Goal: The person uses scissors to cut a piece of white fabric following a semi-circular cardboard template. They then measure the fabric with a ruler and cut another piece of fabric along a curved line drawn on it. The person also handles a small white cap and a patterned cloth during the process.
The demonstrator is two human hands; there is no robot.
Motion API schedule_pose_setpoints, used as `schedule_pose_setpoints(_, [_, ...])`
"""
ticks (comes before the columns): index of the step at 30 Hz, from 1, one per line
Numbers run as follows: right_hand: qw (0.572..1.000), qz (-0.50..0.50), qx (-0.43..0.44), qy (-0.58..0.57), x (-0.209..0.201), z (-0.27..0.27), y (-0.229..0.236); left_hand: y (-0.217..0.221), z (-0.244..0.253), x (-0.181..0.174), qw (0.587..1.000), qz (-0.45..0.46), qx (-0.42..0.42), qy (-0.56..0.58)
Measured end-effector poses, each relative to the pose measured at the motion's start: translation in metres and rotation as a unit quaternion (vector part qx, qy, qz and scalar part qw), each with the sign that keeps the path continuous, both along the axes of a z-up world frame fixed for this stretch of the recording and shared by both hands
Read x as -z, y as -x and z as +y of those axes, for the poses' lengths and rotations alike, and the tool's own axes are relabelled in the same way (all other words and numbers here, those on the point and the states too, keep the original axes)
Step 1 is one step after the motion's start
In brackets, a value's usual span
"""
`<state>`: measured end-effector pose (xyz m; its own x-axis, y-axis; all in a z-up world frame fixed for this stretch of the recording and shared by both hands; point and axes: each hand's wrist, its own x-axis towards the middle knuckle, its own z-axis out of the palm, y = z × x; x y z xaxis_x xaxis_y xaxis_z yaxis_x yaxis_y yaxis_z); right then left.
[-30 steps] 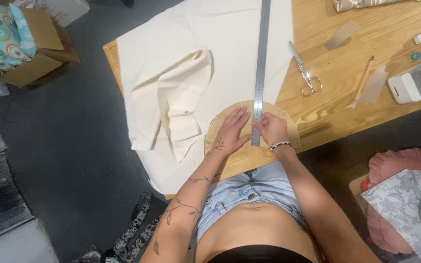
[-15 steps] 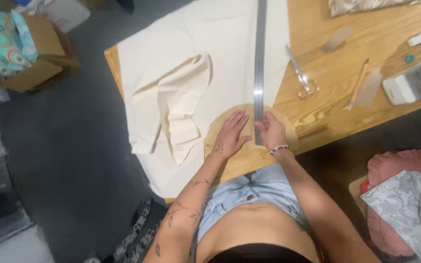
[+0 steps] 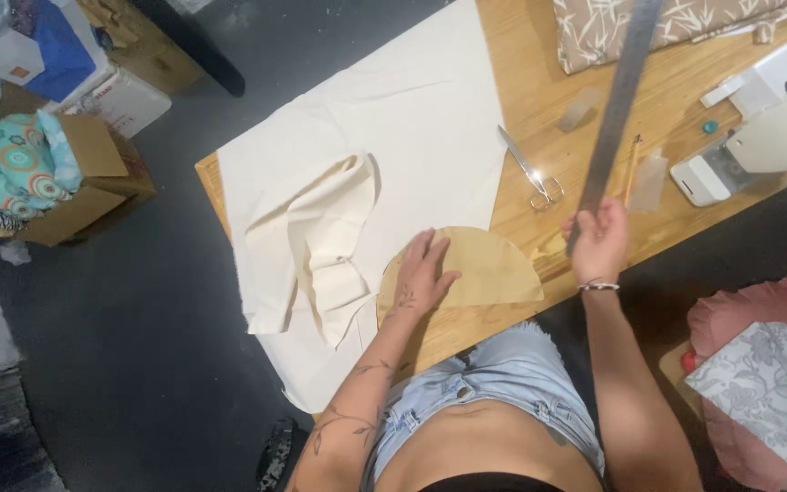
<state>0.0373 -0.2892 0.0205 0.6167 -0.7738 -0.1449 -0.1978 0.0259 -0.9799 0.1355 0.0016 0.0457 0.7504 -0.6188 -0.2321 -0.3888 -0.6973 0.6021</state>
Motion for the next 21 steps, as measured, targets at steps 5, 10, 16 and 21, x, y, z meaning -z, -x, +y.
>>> schedule_pose_setpoints(5, [0.998, 0.057, 0.032, 0.01, 0.032, -0.027, 0.02, -0.02, -0.011, 0.012, 0.999, -0.015, -0.032, -0.026])
schedule_pose_setpoints(10, [0.994, 0.1, 0.043, 0.007, 0.055, -0.035, 0.029, -0.037, -0.025, 0.027, 0.999, -0.027, -0.019, -0.037])
schedule_pose_setpoints(16, [0.956, 0.251, 0.013, 0.153, 0.028, -0.028, 0.044, -0.038, -0.055, 0.025, 0.998, -0.026, 0.061, -0.018])
schedule_pose_setpoints(21, [0.978, 0.201, -0.044, -0.016, -0.095, 0.042, 0.047, -0.028, -0.071, 0.01, 0.991, -0.086, 0.101, -0.007])
